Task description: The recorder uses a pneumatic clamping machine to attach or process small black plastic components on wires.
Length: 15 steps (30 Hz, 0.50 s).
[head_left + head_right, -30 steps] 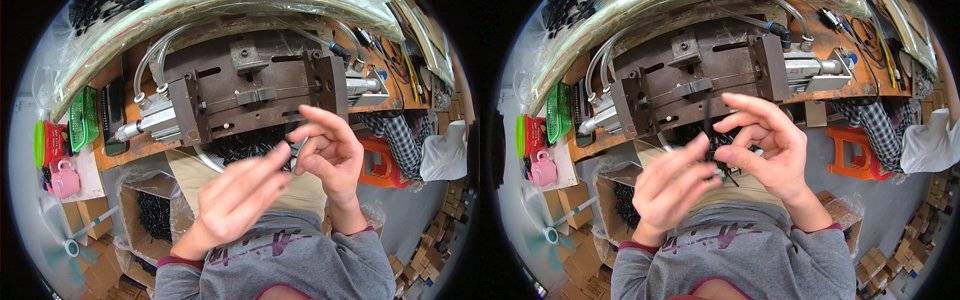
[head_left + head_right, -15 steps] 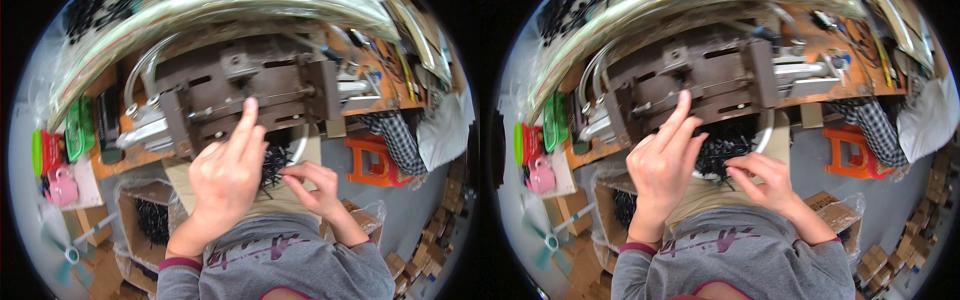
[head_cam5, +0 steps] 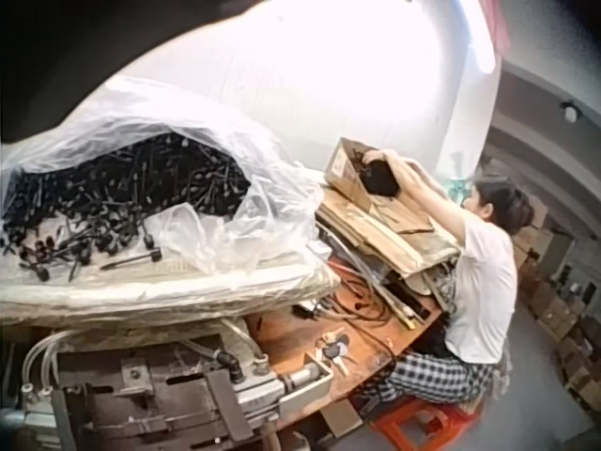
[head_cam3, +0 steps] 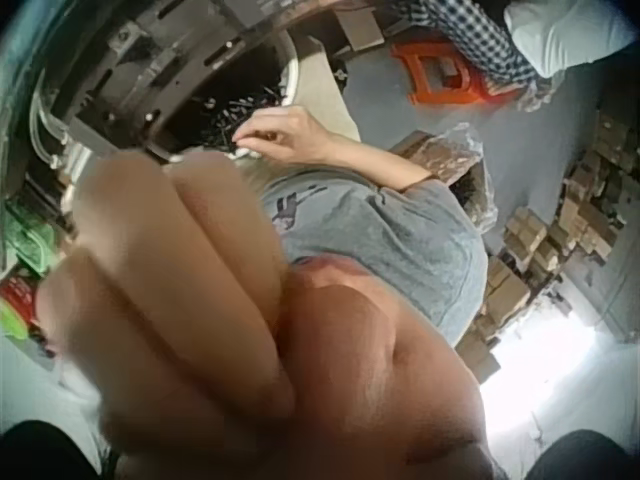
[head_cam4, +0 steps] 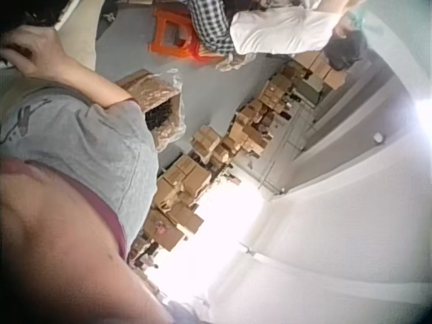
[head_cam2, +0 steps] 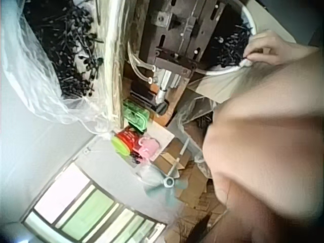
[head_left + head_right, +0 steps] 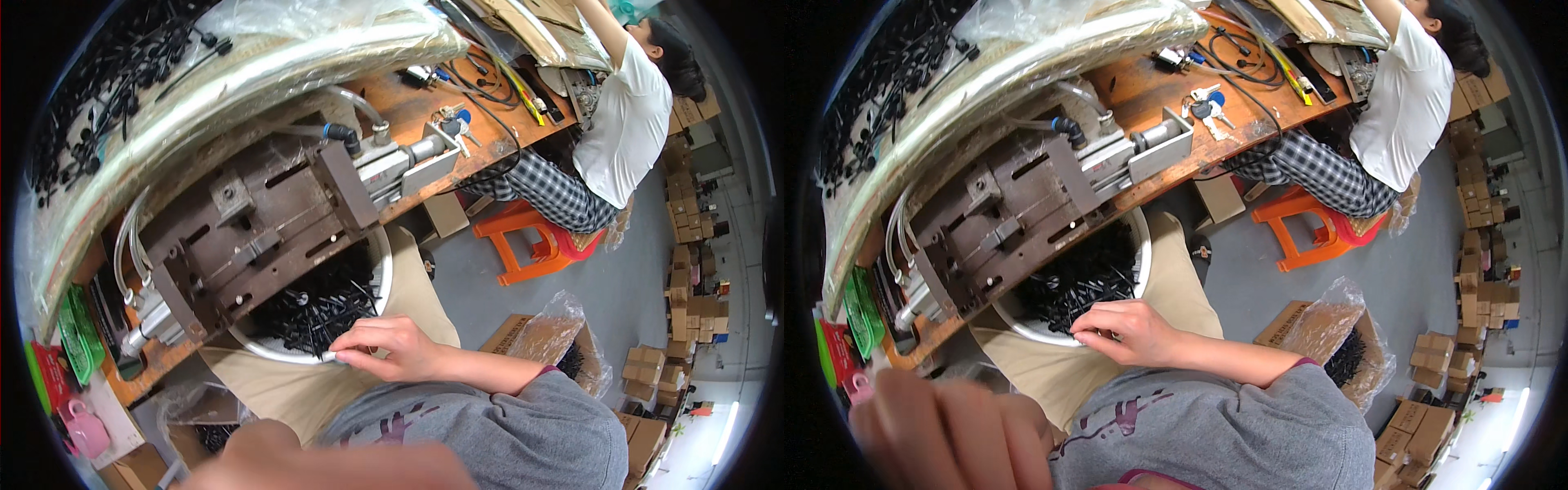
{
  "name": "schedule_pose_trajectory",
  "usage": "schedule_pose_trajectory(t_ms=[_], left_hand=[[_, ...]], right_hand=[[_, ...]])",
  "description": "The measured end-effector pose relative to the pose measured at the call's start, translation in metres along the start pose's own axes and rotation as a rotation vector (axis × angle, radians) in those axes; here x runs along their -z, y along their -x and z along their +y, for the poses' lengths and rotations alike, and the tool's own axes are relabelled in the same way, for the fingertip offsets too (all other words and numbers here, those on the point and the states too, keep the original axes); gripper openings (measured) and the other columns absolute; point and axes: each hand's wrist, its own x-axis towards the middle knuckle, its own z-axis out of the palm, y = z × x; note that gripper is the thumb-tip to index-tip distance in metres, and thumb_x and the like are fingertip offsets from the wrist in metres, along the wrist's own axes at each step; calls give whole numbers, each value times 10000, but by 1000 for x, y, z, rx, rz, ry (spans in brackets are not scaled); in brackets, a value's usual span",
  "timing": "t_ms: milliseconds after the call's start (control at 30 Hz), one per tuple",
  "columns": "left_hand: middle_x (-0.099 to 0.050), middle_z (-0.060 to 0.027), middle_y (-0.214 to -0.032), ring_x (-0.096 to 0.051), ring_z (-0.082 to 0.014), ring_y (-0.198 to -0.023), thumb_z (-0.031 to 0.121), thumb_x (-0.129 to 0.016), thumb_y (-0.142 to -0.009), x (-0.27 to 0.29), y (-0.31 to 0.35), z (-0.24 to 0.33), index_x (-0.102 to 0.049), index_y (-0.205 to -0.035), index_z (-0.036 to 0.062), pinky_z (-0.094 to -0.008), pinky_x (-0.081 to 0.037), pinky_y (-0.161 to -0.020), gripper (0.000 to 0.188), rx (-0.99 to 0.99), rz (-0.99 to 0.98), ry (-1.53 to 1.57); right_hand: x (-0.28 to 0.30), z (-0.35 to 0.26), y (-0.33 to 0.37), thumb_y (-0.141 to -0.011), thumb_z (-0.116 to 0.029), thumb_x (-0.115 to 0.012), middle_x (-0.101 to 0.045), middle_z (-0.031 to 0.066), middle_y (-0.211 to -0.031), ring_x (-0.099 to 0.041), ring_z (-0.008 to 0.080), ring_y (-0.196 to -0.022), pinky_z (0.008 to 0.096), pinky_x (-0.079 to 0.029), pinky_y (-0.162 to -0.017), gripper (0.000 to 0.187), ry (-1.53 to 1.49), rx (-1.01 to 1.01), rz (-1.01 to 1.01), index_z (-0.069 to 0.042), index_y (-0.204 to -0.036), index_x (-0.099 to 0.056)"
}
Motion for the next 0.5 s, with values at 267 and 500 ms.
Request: schedule_pose_trajectory(t_ms=[267,500], left_hand=[[-595,-135,-902,-522,-157,-639,259,-648,-950,-21,5,12,-610,-850,47,-251,-444,-574,238,94,-63,105],[-560,-92,-872,-471,-143,-641,268,-707,-921,-39,11,27,-600,-820,101,-242,-409,-591,222,116,-61,70]], right_hand=[[-5,-7,8,-885,-77,-699,-677,75,-787,-640,168,-621,284,-520,-556,84,8,30,22,-24,-950,-704],[-4,-16,9,-878,-80,-701,-680,83,-797,-664,200,-656,303,-547,-586,70,28,12,-7,-29,-925,-696]])
